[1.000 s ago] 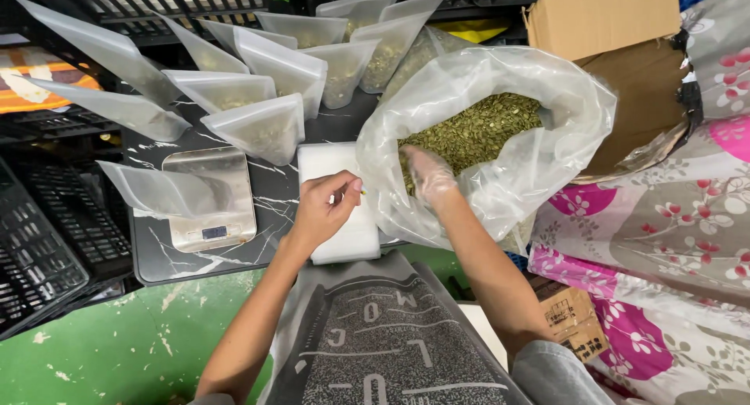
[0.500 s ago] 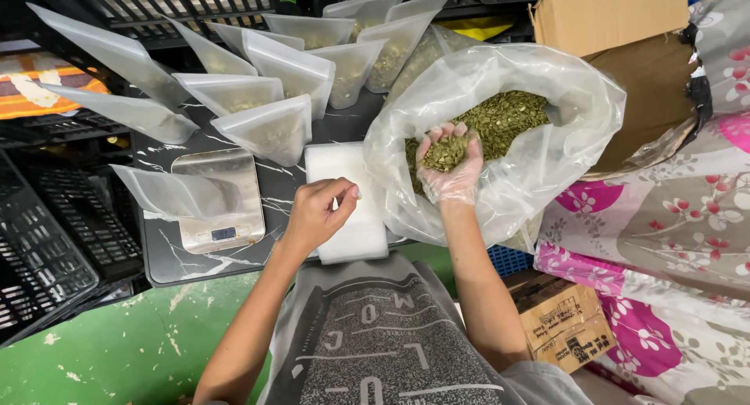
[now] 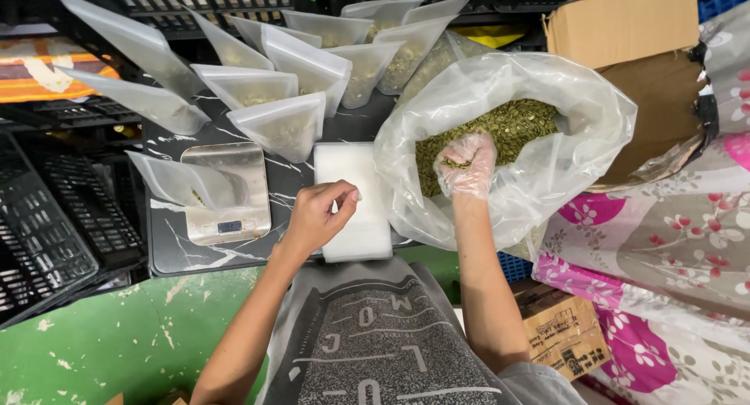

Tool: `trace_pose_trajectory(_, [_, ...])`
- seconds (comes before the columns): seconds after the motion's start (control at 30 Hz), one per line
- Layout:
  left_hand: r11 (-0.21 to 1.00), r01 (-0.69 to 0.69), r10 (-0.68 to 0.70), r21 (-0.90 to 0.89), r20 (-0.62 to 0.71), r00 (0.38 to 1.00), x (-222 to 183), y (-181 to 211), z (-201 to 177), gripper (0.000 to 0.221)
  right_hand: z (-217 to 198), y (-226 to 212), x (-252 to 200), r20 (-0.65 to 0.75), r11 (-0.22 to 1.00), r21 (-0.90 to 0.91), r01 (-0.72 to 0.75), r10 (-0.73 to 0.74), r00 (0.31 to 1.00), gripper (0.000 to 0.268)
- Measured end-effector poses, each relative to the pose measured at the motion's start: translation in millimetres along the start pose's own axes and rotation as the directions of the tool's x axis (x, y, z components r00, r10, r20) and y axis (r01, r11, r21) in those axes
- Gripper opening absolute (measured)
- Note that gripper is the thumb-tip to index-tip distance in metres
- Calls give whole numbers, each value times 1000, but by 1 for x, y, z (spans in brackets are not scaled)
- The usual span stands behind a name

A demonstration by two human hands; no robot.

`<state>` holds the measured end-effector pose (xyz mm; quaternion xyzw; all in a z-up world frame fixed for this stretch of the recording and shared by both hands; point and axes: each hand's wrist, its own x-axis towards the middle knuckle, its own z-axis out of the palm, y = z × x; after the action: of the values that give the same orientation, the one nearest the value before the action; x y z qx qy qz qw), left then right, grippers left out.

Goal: The person fills plastic bags with dried plant material from a large container, weighs the bags on a digital scale, and prepares them for sealing.

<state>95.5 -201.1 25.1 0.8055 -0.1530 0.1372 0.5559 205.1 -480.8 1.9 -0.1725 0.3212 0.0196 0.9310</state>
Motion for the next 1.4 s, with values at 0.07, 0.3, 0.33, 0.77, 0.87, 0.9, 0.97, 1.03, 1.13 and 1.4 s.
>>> trace_pose_trajectory(0.07, [991,44,-48,-125,-30,998,-5,2,-1,1,8,1,-4,-105,993,-72,96,-103,989,40])
trace_pose_trajectory(0.3, [973,66,-84,-222,-71,994,-12,-6,-4,16,11,2,-6,-55,997,-47,65,-68,996,38])
trace_pose_trajectory(0.33, [973,70,-88,-220,-72,994,-12,-7,-5,18,14,3,-10,-39,998,-27,61,-62,997,39])
trace_pose_trajectory(0.77, [981,51,-64,-185,-66,996,-11,9,-17,21,42,9,-31,335,998,-67,1,21,942,48])
trace_pose_trajectory(0.87, [986,44,-61,-161,-103,993,-15,16,-28,22,64,19,-31,488,976,-214,-36,139,862,51])
trace_pose_trajectory(0.9, [987,47,-66,-155,-118,991,-18,19,-34,22,69,24,-28,491,973,-224,-47,155,857,51])
trace_pose_trajectory(0.97, [990,59,-77,-132,-142,987,-22,25,-45,20,81,36,-23,549,950,-310,-34,208,809,52])
trace_pose_trajectory(1.03, [992,64,-83,-111,-181,980,-28,34,-60,21,96,56,-21,569,940,-317,-125,294,768,52])
trace_pose_trajectory(1.13, [998,43,-53,-39,-301,952,-41,42,-83,22,124,92,-27,607,895,-335,-294,443,659,52])
trace_pose_trajectory(1.4, [917,-32,284,398,-595,752,-64,32,-160,74,176,213,-44,530,790,-405,-460,613,586,52])
